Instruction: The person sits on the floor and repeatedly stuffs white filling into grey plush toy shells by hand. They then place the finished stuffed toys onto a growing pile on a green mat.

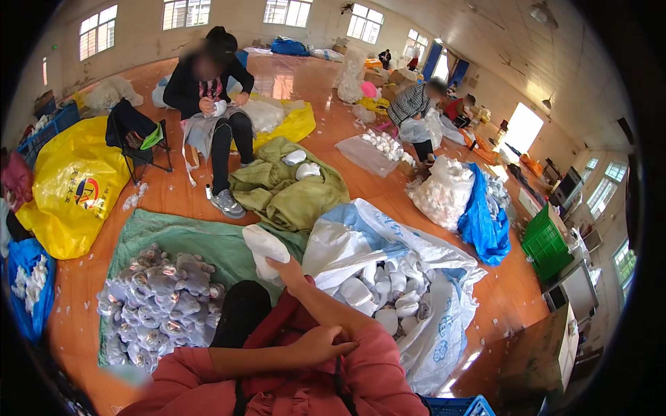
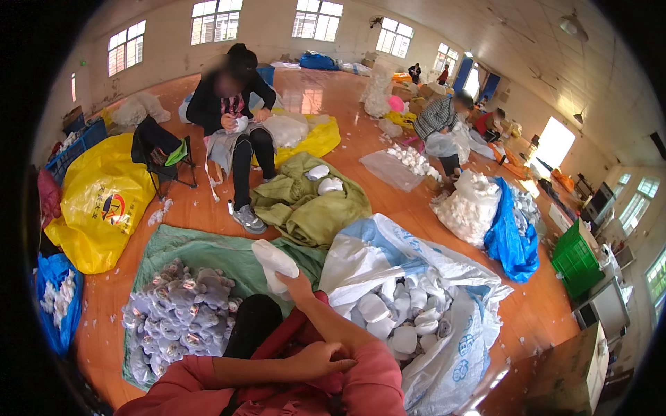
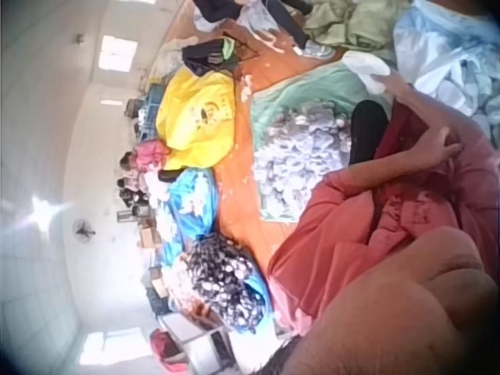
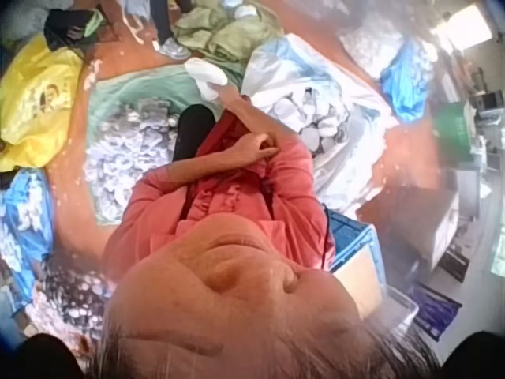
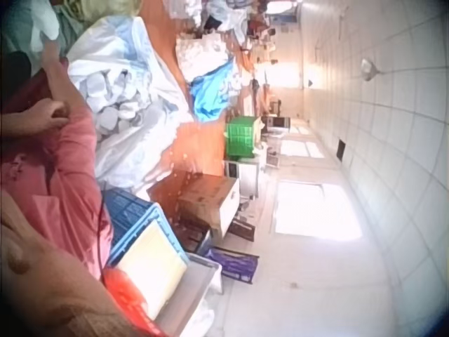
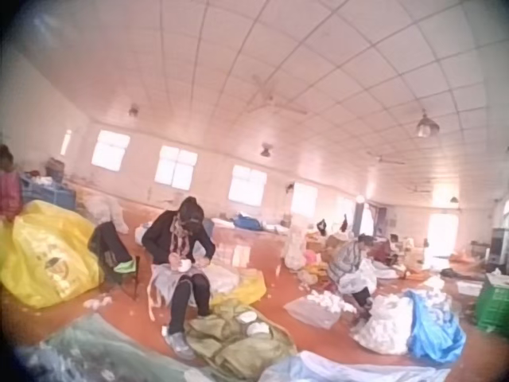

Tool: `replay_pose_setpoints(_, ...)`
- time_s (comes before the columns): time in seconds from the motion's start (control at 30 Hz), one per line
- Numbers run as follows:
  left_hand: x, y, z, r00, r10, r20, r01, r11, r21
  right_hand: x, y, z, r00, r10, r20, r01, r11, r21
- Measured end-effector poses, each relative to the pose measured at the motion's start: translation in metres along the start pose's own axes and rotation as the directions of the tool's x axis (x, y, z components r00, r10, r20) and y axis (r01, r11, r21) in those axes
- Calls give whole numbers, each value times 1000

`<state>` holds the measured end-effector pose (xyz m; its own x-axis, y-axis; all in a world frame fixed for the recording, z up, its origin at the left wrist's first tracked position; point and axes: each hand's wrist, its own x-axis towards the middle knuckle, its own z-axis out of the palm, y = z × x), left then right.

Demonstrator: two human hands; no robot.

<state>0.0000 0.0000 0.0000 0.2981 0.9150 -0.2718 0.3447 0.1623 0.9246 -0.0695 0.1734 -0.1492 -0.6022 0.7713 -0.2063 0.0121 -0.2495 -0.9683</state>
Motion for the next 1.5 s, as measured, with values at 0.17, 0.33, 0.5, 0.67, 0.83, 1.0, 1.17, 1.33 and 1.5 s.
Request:
replay_pose_setpoints(0.17, -5, -3, 15, 998, 57, 19, -44, 910, -411, -18, -6, -3, 996, 15, 92, -30, 987, 158)
replay_pose_setpoints(0.33, 0, 9, 10, 981, 82, -177, -145, 915, -375, 8, 9, -4, 999, -35, 21, 30, 978, 205)
replay_pose_setpoints(0.5, 34, 12, 7, 734, 493, -466, -471, 865, 174, -3, 14, 20, 974, -201, -107, 152, 922, -355)
replay_pose_setpoints(0.67, 60, -9, -5, 806, 437, -400, -338, 894, 295, -25, 10, 23, 931, -361, 54, 317, 726, -610)
replay_pose_setpoints(0.83, 24, -16, -12, 836, 394, -382, -320, 916, 243, -9, 6, 3, 988, -147, -45, 117, 908, -401)
replay_pose_setpoints(1.0, 6, -64, 12, 839, 440, -321, -377, 894, 240, 17, 5, -29, 989, 146, 32, -148, 938, 315)
replay_pose_setpoints(1.17, 10, -72, 10, 823, 321, -469, -307, 946, 109, -1, -15, -15, 988, 152, 22, -144, 868, 474)
replay_pose_setpoints(1.33, 28, -34, -19, 636, 666, -390, -411, 720, 559, 3, -3, -13, 994, -46, 102, 35, 994, 101)
replay_pose_setpoints(1.5, -16, 3, -72, 385, 740, -552, -197, 650, 734, -46, -25, -21, 894, -120, 432, -86, 900, 428)
